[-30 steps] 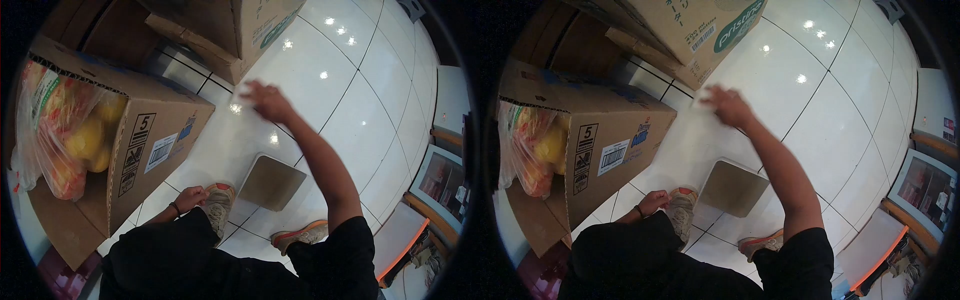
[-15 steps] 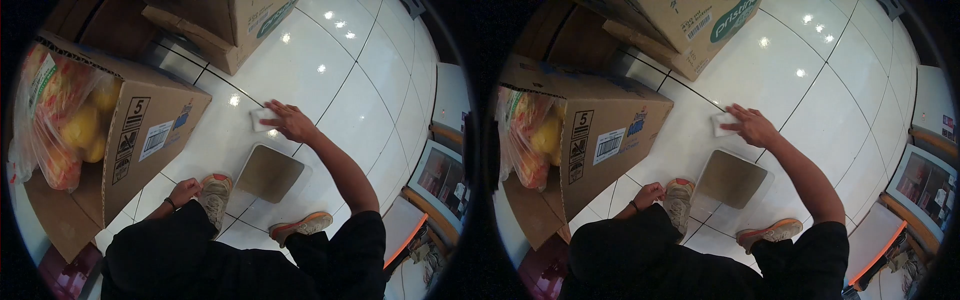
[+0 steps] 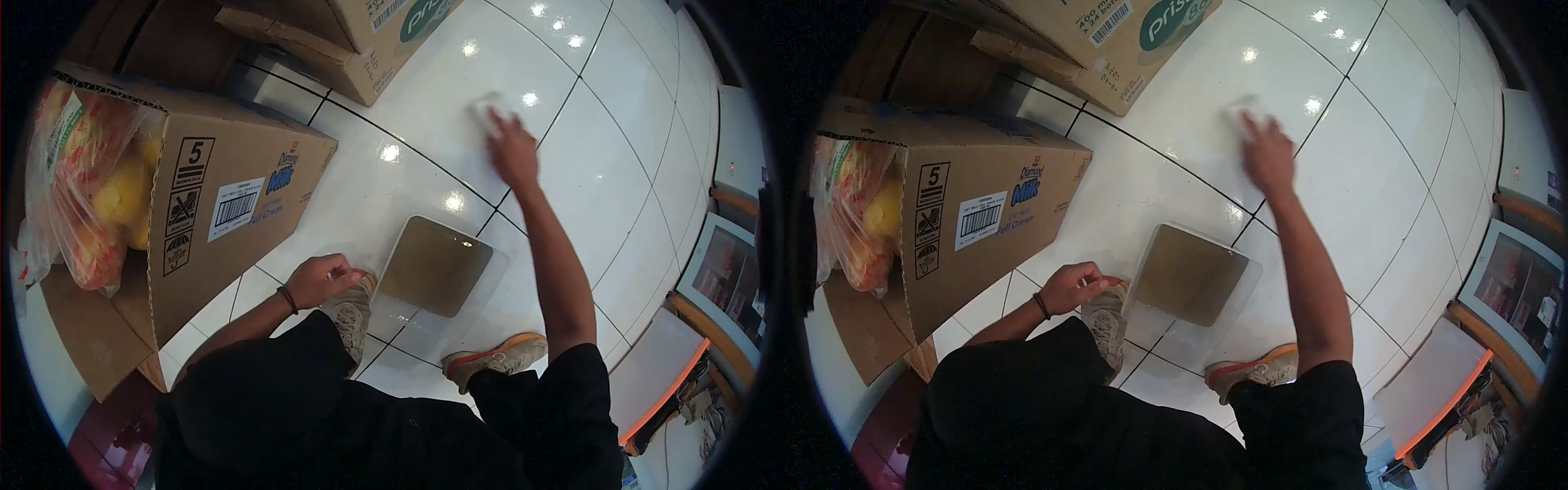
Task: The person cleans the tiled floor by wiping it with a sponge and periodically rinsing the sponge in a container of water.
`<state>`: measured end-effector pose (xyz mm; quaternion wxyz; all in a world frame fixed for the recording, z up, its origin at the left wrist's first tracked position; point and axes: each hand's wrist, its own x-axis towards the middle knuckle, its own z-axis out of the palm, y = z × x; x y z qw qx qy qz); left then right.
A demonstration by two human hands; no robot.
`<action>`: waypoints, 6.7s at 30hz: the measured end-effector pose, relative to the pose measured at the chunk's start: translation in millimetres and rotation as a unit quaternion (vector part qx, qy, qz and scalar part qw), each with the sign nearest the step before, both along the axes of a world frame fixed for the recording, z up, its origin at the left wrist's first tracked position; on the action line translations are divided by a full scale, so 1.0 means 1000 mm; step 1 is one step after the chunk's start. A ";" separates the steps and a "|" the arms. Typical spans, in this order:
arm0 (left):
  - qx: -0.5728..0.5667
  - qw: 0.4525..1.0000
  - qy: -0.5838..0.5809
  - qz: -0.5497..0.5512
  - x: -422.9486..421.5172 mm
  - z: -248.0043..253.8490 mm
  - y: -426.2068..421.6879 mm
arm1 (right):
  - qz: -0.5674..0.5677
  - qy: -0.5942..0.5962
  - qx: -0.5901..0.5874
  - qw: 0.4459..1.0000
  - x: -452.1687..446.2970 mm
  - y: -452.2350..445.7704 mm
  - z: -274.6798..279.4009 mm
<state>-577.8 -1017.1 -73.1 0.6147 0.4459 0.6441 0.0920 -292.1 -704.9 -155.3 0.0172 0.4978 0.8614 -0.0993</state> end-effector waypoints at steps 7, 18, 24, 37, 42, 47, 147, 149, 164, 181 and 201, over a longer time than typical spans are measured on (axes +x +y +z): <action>-0.010 0.999 -0.023 0.023 0.011 -0.004 -0.006 | 0.307 0.135 -0.154 0.929 -0.129 -0.064 0.050; 0.000 0.993 -0.012 0.120 -0.002 -0.017 -0.043 | 0.421 0.055 -0.187 0.886 -0.112 -0.064 0.017; 0.023 0.992 0.017 0.120 -0.006 -0.023 -0.050 | 0.289 0.016 -0.120 0.950 0.011 -0.034 0.028; 0.023 0.994 0.024 0.101 -0.011 -0.034 -0.043 | 0.064 0.070 -0.051 0.994 0.041 -0.066 0.016; 0.005 0.989 -0.005 0.147 -0.013 -0.037 -0.054 | 0.070 -0.007 -0.022 0.997 0.106 -0.076 0.015; -0.003 0.990 0.008 0.143 -0.011 -0.035 -0.052 | 0.033 -0.110 -0.002 0.993 0.211 -0.080 0.033; 0.140 0.960 -0.130 -0.207 0.038 0.231 0.116 | 0.299 -0.025 -0.062 0.952 0.024 -0.240 0.024; 0.087 0.974 -0.188 -0.089 0.031 0.196 0.114 | 0.265 -0.028 -0.055 0.962 0.021 -0.242 0.021; 0.039 0.995 -0.048 0.074 0.030 0.056 0.054 | -0.206 0.512 -0.752 0.359 0.023 -0.219 0.066; 0.376 0.915 0.088 -0.114 0.109 0.048 0.054 | -0.262 0.551 -0.760 0.225 0.005 -0.211 0.092; 0.301 0.949 0.090 -0.036 0.093 0.042 0.047 | -0.257 0.551 -0.759 0.232 0.019 -0.213 0.091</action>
